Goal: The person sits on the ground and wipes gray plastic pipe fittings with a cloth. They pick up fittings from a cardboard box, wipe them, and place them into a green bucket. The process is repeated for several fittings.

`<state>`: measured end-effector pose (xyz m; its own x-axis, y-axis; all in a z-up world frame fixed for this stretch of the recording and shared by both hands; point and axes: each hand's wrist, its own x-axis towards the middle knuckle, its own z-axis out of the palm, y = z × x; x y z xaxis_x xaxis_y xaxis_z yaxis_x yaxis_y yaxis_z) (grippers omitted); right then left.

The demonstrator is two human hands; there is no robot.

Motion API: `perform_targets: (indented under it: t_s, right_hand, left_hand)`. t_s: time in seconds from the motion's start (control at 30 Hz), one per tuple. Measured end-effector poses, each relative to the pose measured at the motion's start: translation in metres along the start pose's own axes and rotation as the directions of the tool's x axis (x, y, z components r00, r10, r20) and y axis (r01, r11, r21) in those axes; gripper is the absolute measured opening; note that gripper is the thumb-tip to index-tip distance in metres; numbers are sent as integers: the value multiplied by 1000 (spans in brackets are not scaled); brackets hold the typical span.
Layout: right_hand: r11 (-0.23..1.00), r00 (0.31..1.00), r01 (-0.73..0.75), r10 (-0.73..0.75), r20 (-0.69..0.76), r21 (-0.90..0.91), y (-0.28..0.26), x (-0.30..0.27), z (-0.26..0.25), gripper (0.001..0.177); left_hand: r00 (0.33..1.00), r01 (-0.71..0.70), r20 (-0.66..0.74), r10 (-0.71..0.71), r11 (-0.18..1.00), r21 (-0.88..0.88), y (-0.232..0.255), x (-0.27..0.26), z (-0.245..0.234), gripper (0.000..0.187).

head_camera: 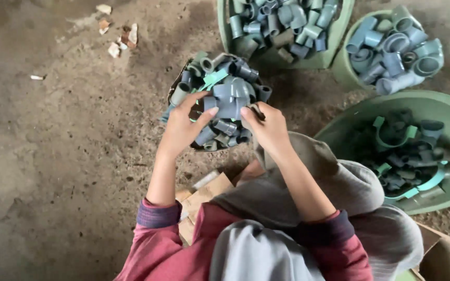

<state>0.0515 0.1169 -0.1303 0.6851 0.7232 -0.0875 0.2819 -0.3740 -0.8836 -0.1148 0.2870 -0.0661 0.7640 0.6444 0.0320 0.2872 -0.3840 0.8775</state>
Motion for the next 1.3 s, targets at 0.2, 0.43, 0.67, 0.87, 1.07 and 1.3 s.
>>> perform_targets:
  t_s: [0.2, 0.43, 0.67, 0.87, 1.07, 1.3]
  right_hand:
    - [963, 944, -261, 239, 227, 71, -1, -22, 119, 50]
    - [943, 924, -316, 280, 259, 106, 76, -13, 222, 32]
    - [947, 943, -124, 206, 262, -298, -14, -31, 160, 34]
    - [877, 993, -102, 122, 12, -470, -38, -39, 67, 33]
    - [997, 938, -35, 55, -341, 64, 6, -59, -49, 38]
    - [983, 975, 83, -114, -192, -161, -18, -101, -149, 79]
  left_hand:
    - [910, 337, -211, -358, 933, -127, -109, -20, -17, 39]
    - [905, 103, -393, -162, 981, -166, -173, -40, 24, 63]
    - [879, 378, -276, -389, 921, -94, -191, -47, 24, 66]
    - [898, -121, -423, 122, 992, 28, -131, -50, 47, 37]
    - [944, -314, 50, 326, 936, -159, -54, -60, 131, 43]
    - [924, -3, 285, 255, 749, -662, 49, -12, 225, 40]
